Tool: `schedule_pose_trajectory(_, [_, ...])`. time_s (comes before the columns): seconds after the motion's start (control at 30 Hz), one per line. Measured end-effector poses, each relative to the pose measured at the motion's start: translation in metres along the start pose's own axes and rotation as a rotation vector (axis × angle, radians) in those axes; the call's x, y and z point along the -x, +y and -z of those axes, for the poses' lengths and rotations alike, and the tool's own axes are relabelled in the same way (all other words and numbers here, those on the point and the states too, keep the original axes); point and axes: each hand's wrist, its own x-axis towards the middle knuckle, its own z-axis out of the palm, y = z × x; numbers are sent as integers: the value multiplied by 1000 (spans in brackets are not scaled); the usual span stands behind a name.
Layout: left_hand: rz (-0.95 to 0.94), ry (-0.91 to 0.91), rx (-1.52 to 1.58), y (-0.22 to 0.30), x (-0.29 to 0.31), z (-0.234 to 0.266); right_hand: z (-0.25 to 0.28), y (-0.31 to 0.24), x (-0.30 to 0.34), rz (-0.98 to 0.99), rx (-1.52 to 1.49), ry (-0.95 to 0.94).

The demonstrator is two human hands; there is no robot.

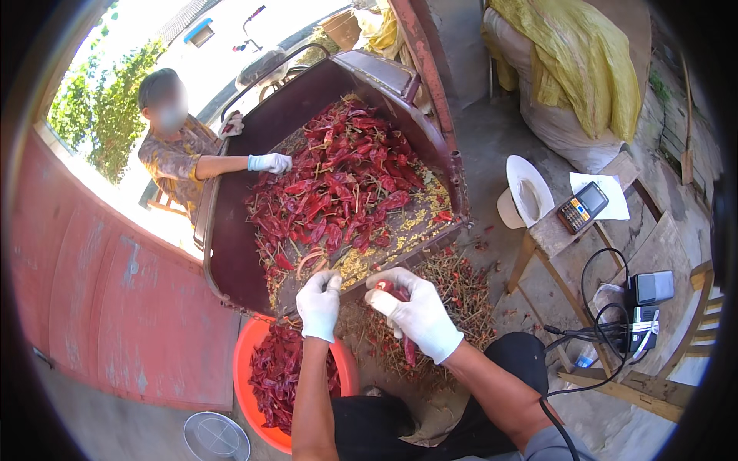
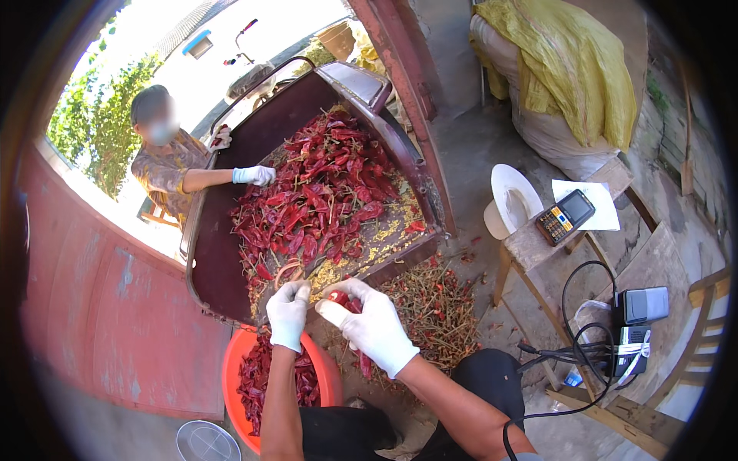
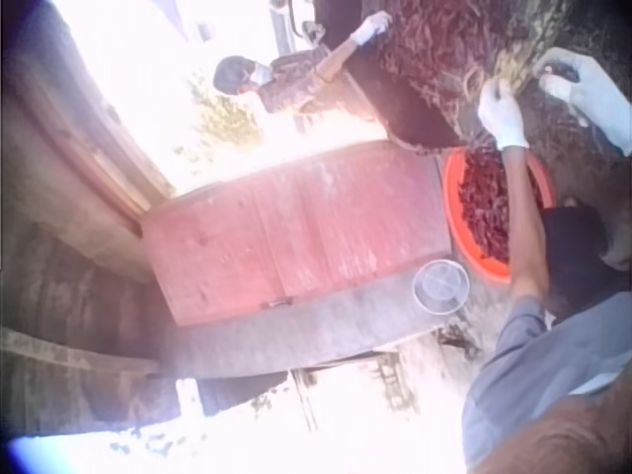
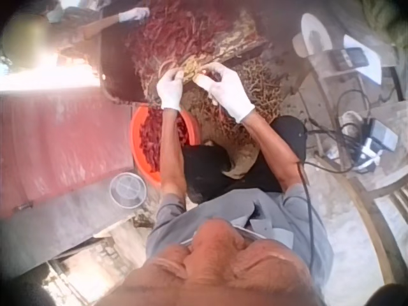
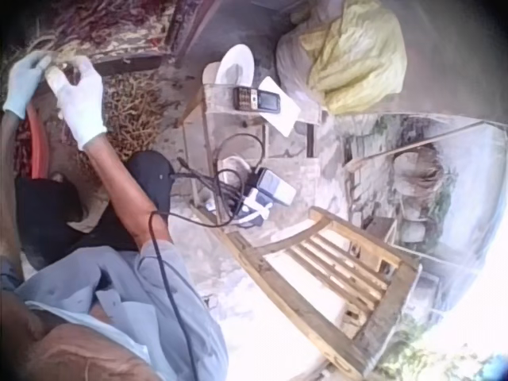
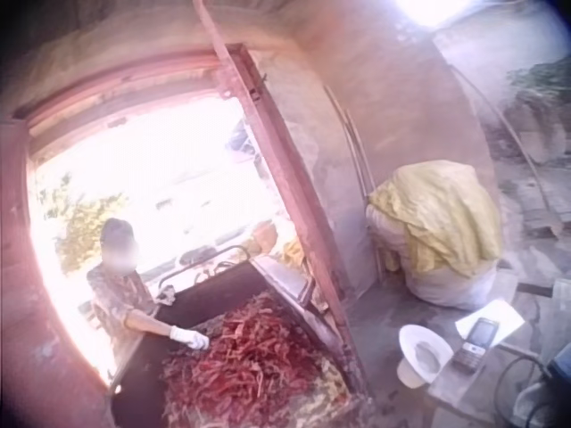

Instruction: The person removes the stems and caps from dried red chili peppers using a small knife and drops the processed peppers into a container.

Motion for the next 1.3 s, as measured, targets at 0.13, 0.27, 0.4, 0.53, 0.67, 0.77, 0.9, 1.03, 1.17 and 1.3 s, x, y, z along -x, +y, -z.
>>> schedule_pose_trajectory(0.13, [-158,2,-34,32,-18,-37,5,10,0,91,252,89])
schedule_pose_trajectory(0.27, [-337,121,-447,51,-65,-55,6,16,-12,96,269,41])
schedule_pose_trajectory(0.4, [-283,43,-560,31,-91,-74,10,15,-16,36,278,-6])
schedule_pose_trajectory(0.53, [-324,48,-565,17,-94,-74,14,10,-19,-12,269,6])
schedule_pose_trajectory(0.67, [-323,62,-596,-7,-96,-65,9,9,-18,-28,255,-21])
schedule_pose_trajectory(0.77, [-117,69,-347,13,-83,-59,13,14,-20,-18,233,15])
schedule_pose_trajectory(0.9, [170,-11,383,24,-62,-36,11,8,-20,-85,81,68])
schedule_pose_trajectory(1.03, [87,-15,505,71,8,-11,9,8,-21,-112,-70,173])
schedule_pose_trajectory(1.17, [4,71,468,82,63,-9,4,13,-23,-27,13,206])
schedule_pose_trajectory(1.3, [-426,138,15,100,81,-12,9,26,-21,95,199,237])
